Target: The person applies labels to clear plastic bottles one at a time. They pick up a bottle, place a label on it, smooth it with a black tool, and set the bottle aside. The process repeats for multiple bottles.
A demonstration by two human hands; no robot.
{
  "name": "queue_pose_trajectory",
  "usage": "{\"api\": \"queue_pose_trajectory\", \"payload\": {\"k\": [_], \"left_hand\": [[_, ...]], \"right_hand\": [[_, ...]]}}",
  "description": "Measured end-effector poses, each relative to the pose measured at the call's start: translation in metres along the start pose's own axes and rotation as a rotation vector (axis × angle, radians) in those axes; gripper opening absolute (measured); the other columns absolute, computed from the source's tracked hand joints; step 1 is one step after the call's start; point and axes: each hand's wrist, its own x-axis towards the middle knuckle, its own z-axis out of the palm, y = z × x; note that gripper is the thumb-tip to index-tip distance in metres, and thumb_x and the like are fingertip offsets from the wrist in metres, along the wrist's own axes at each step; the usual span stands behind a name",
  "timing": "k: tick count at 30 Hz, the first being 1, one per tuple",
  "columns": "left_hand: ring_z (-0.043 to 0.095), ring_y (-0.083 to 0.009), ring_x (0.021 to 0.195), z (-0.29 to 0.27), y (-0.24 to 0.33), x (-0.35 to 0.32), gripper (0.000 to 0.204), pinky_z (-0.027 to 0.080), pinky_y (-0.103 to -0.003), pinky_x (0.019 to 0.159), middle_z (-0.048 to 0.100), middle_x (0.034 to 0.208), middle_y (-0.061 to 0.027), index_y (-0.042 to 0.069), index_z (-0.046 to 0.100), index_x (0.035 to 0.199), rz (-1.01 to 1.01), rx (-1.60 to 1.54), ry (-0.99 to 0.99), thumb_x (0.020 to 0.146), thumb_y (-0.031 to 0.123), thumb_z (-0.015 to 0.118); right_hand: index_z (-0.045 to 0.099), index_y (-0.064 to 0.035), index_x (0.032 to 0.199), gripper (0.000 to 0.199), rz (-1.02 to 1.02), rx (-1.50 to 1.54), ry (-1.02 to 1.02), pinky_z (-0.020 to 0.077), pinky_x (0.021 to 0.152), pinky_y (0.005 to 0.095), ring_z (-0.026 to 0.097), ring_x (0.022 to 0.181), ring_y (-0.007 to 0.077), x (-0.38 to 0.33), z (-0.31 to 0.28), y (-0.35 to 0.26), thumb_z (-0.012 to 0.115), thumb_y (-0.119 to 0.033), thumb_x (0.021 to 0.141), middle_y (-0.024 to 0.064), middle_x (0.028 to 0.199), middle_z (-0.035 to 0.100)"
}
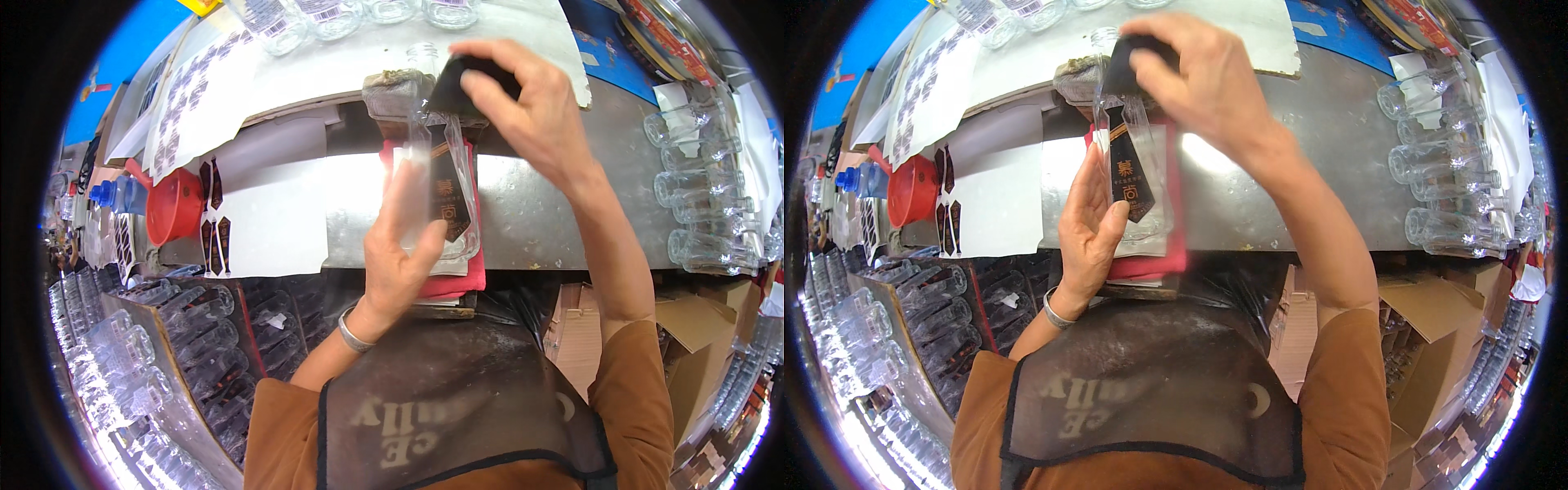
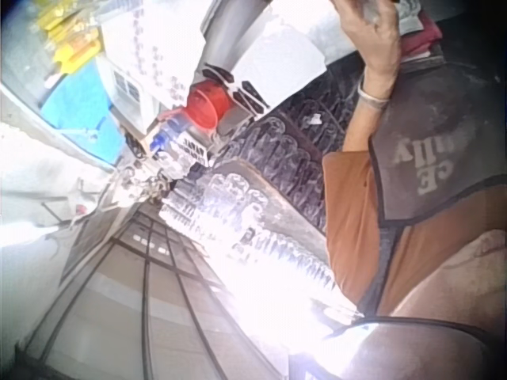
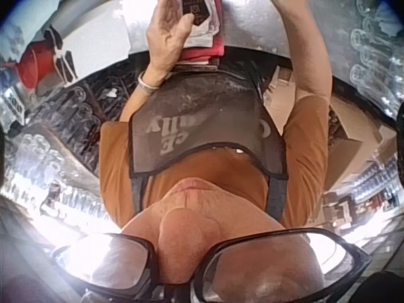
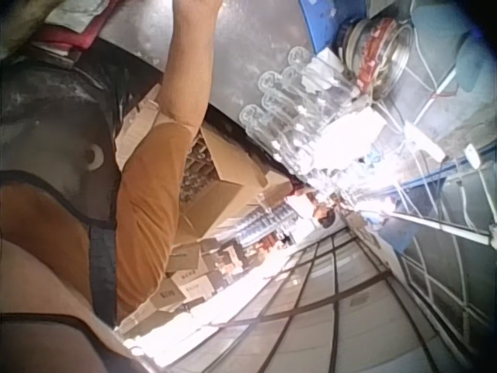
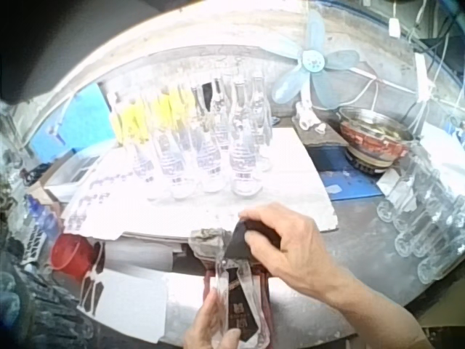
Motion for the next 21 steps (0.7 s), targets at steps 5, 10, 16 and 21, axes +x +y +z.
{"api": "queue_pose_trajectory", "payload": {"k": [5,10,16,21], "left_hand": [[0.045,-0.0267,0.14,-0.002,-0.001,-0.002,0.07,0.036,-0.037,0.114,0.046,0.151,-0.0227,-0.008,0.036,0.15,-0.015,-0.003,0.01,0.089,0.008,0.065],[0.047,-0.027,0.138,-0.004,-0.001,-0.001,0.069,0.037,-0.037,0.113,0.049,0.149,-0.0226,-0.007,0.037,0.15,-0.018,0.0,0.001,0.089,0.009,0.067],[0.052,-0.0258,0.133,-0.006,-0.003,0.001,0.069,0.042,-0.037,0.109,0.052,0.146,-0.022,-0.007,0.038,0.15,-0.027,-0.023,-0.004,0.09,0.01,0.069],[0.053,-0.0257,0.132,-0.006,-0.003,0.002,0.072,0.042,-0.036,0.109,0.052,0.145,-0.0221,-0.006,0.037,0.151,-0.035,-0.077,-0.012,0.09,0.01,0.071]], "right_hand": [[0.069,-0.002,0.116,0.027,-0.025,0.015,-0.088,0.0528,0.081,0.0281,0.067,0.089,0.0147,0.012,-0.004,-0.018,0.063,-0.008,0.091,0.008,0.103,0.072],[0.068,-0.0016,0.115,0.027,-0.091,-0.092,-0.08,0.0525,0.081,0.0313,0.068,0.088,0.0217,0.016,-0.005,-0.027,0.063,-0.008,0.09,0.0123,0.1,0.07],[0.067,-0.0007,0.114,0.026,-0.072,-0.127,-0.124,0.0535,0.08,0.0337,0.069,0.089,0.026,0.018,-0.009,-0.037,0.062,-0.007,0.089,0.0158,0.101,0.07],[0.067,-0.0022,0.111,0.024,-0.253,-0.181,-0.039,0.054,0.077,0.0328,0.068,0.085,0.0274,0.014,-0.002,-0.032,0.067,-0.004,0.087,0.0127,0.098,0.07]]}}
